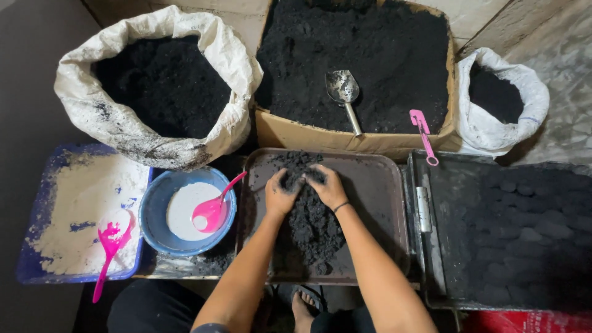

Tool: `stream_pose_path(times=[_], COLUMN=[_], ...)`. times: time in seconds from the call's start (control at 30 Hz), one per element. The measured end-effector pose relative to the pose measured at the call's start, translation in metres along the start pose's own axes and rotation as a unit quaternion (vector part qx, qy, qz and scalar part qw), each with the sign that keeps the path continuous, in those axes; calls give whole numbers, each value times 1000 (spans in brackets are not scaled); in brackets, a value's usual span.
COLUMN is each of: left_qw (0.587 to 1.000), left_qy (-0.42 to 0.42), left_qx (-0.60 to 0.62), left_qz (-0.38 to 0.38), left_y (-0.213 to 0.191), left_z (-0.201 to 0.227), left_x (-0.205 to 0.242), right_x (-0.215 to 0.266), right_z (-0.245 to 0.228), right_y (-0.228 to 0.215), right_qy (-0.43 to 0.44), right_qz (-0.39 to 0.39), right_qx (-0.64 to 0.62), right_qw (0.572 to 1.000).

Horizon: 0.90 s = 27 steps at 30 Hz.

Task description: Mixing and kneading black charcoal powder in a metal tray by hand to achieve a uniform consistency.

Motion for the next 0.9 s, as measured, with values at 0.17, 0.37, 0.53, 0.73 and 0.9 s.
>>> stream_pose_path(times=[0.17, 0.37, 0.53, 0.73, 0.9], left_qw=[996, 955, 971, 991, 984], left_qy=[82, 243, 174, 97, 61], left_qx=[-16, -84, -8, 81, -122], left_qz=[-23, -151, -166, -42, -113], left_y=[-3, -42, -54, -59, -49], left_z=[3, 74, 76, 59, 62], left_x=[18, 76, 87, 33, -11], right_x=[36, 102, 131, 110, 62], right_z=[-54, -99, -93, -70, -33], right_y=[-13, -18, -27, -56, -107], right_qy=[-119, -203, -223, -255, 86], right_qz=[-10, -39, -17, 14, 174], right_qx=[80, 154, 176, 102, 25], right_qw=[990, 966, 959, 961, 981])
Point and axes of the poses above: each hand's wrist, its own x-axis away from the middle knuckle, its own y-axis out of the palm, z = x × y, the point moved 6 cm from there along -x, towards the middle knuckle, and after that the axes turned 1 degree about -x, right-handed, at the moved point
